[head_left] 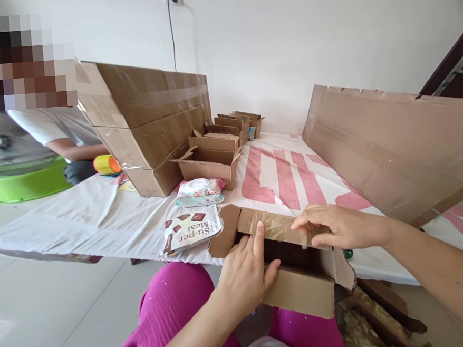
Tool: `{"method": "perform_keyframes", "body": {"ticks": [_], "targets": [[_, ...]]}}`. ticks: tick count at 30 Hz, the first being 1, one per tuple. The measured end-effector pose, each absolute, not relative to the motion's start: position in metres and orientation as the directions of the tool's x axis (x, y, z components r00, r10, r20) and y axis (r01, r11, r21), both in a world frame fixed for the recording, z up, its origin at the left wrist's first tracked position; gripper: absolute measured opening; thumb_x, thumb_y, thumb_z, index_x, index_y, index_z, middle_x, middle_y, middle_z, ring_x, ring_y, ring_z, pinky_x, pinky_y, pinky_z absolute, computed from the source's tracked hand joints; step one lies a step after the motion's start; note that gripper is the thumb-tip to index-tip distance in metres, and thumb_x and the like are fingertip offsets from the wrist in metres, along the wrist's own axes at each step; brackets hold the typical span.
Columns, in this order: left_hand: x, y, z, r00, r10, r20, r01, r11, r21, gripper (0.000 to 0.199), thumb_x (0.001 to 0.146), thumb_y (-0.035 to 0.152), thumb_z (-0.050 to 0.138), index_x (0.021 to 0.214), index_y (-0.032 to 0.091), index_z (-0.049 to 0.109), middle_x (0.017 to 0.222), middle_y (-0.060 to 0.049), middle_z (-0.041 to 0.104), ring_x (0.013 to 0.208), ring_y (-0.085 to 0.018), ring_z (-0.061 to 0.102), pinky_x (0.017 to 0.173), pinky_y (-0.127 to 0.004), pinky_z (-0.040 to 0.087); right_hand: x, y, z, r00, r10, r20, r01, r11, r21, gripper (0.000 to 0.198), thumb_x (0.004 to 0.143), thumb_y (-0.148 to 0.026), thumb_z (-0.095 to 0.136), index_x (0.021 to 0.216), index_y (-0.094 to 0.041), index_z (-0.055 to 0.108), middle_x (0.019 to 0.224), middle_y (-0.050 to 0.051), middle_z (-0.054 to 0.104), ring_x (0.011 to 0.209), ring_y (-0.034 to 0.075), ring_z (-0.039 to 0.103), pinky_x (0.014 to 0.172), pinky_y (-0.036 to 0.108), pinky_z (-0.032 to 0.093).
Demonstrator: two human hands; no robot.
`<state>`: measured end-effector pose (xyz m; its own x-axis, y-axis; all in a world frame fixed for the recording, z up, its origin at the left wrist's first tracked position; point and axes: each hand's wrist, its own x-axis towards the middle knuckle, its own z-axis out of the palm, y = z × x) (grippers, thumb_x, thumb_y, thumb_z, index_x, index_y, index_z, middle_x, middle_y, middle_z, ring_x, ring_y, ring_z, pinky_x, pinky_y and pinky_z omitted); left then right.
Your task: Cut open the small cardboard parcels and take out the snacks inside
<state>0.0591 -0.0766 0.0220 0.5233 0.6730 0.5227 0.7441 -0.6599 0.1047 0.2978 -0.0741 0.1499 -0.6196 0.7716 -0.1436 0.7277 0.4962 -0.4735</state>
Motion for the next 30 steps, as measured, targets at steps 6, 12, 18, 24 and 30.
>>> {"method": "perform_keyframes", "body": {"ticks": [6,12,18,24,30], "targets": [[0.058,-0.077,0.024,0.537,0.678,0.502,0.732,-0.67,0.121,0.073,0.09,0.038,0.051,0.146,0.004,0.019,0.107,-0.017,0.066,0.096,-0.029,0.064,0.079,-0.039,0.055,0.303,-0.075,0.144,-0.586,0.796,-0.153,0.754,0.468,-0.461,0.018,0.092,-0.023,0.046,0.098,-0.02,0.063,0.097,0.007,0.066,0.09,0.019,0.06,0.081,0.033,0.045],[0.058,-0.076,0.025,0.548,0.688,0.476,0.726,-0.674,0.137,0.072,0.091,0.039,0.05,0.147,0.007,0.019,0.111,-0.018,0.066,0.101,-0.03,0.062,0.081,-0.041,0.054,0.304,-0.075,0.14,-0.607,0.782,-0.144,0.739,0.489,-0.463,0.025,0.094,-0.024,0.039,0.087,-0.02,0.062,0.089,0.005,0.063,0.085,0.018,0.058,0.078,0.032,0.044],[0.05,-0.067,0.019,0.468,0.713,0.522,0.779,-0.611,0.137,0.074,0.092,0.04,0.049,0.148,0.007,0.015,0.117,-0.019,0.064,0.102,-0.03,0.064,0.083,-0.041,0.054,0.339,-0.068,0.131,-0.448,0.893,-0.046,0.867,0.422,-0.266,0.015,0.082,-0.015,0.044,0.07,-0.022,0.05,0.075,0.005,0.06,0.073,0.021,0.053,0.07,0.035,0.039],[0.049,-0.059,0.013,0.408,0.74,0.535,0.818,-0.556,0.145,0.07,0.093,0.039,0.047,0.145,0.001,0.019,0.11,-0.022,0.066,0.095,-0.03,0.067,0.076,-0.04,0.057,0.398,-0.071,0.107,-0.235,0.967,0.097,0.94,0.251,-0.23,0.019,0.087,-0.031,0.052,0.071,-0.024,0.044,0.076,0.007,0.057,0.076,0.025,0.051,0.071,0.04,0.038],[0.057,-0.062,0.013,0.418,0.722,0.552,0.769,-0.604,0.208,0.075,0.092,0.037,0.049,0.149,0.006,0.011,0.119,-0.023,0.064,0.101,-0.03,0.067,0.078,-0.04,0.057,0.406,-0.076,0.093,-0.127,0.914,0.385,0.922,0.252,-0.293,0.017,0.086,-0.038,0.057,0.077,-0.025,0.05,0.082,0.006,0.057,0.081,0.025,0.054,0.075,0.04,0.042]]}}
